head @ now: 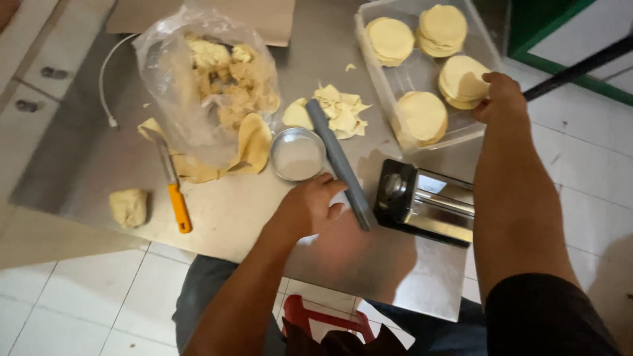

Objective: Rolling out dough using a manual pasta machine and cutting it into circular rounds with a metal cutter.

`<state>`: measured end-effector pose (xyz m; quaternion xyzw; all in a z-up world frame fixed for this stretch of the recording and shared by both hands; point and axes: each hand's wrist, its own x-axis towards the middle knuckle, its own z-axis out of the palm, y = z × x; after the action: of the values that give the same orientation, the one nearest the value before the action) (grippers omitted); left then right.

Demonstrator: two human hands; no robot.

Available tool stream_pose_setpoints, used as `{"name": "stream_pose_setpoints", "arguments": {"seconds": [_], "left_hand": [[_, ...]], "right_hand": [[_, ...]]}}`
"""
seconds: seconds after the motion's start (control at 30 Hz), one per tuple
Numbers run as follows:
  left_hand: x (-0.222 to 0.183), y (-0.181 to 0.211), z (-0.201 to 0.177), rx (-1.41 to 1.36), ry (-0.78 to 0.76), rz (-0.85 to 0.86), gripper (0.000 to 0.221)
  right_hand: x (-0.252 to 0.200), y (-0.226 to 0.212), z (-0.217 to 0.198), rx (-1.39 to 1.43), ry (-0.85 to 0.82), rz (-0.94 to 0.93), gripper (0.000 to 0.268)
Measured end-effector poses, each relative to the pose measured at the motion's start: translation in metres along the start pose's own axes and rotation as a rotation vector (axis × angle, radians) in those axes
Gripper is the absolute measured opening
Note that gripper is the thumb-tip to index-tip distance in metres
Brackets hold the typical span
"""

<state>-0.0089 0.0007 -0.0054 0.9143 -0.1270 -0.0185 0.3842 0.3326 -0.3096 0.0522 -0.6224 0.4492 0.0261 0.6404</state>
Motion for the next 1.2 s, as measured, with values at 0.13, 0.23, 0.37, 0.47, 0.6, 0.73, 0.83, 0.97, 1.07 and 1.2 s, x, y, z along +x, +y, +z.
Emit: {"name": "stream_pose_setpoints", "arguments": {"seconds": [0.13,0.23,0.37,0.47,0.6,0.73,0.83,0.97,1.07,1.2], "left_hand": [[0.003,-0.008,0.009,0.003,0.036,0.062,0.04],[0.004,-0.005,0.006,0.012,0.057,0.069,0.037],[0.003,-0.006,0.007,0.003,0.094,0.07,0.032],[0.002,-0.002,0.0,-0.005,0.07,0.039,0.035],[0.003,-0.003,0.001,0.013,-0.016,-0.007,0.038],[0.002,-0.006,0.002,0.028,0.012,0.001,0.039],[0.002,-0.003,0.0,0.024,-0.005,-0.003,0.038],[0.003,-0.005,0.001,0.019,-0.044,-0.004,0.041],[0.002,-0.004,0.003,0.128,0.03,0.009,0.036],[0.001,-0.005,0.0,0.124,0.059,0.007,0.036]], "right_hand": [[-0.012,0.007,0.007,-0.16,0.128,-0.08,0.056],[0.006,0.003,0.014,-0.307,0.171,-0.064,0.06],[-0.032,-0.005,0.016,-0.461,0.177,0.002,0.058],[-0.036,-0.001,0.023,-0.298,0.183,-0.106,0.065],[-0.028,-0.004,0.017,-0.398,0.099,-0.131,0.071],[-0.061,-0.006,0.016,-0.262,-0.027,-0.052,0.079],[-0.051,-0.002,0.009,-0.202,-0.09,-0.081,0.076],[-0.089,0.002,0.004,0.183,-0.274,-0.02,0.06],[0.042,0.008,0.018,0.144,-0.618,-0.072,0.073],[0.031,0.02,0.033,0.065,-0.634,-0.088,0.073]]}}
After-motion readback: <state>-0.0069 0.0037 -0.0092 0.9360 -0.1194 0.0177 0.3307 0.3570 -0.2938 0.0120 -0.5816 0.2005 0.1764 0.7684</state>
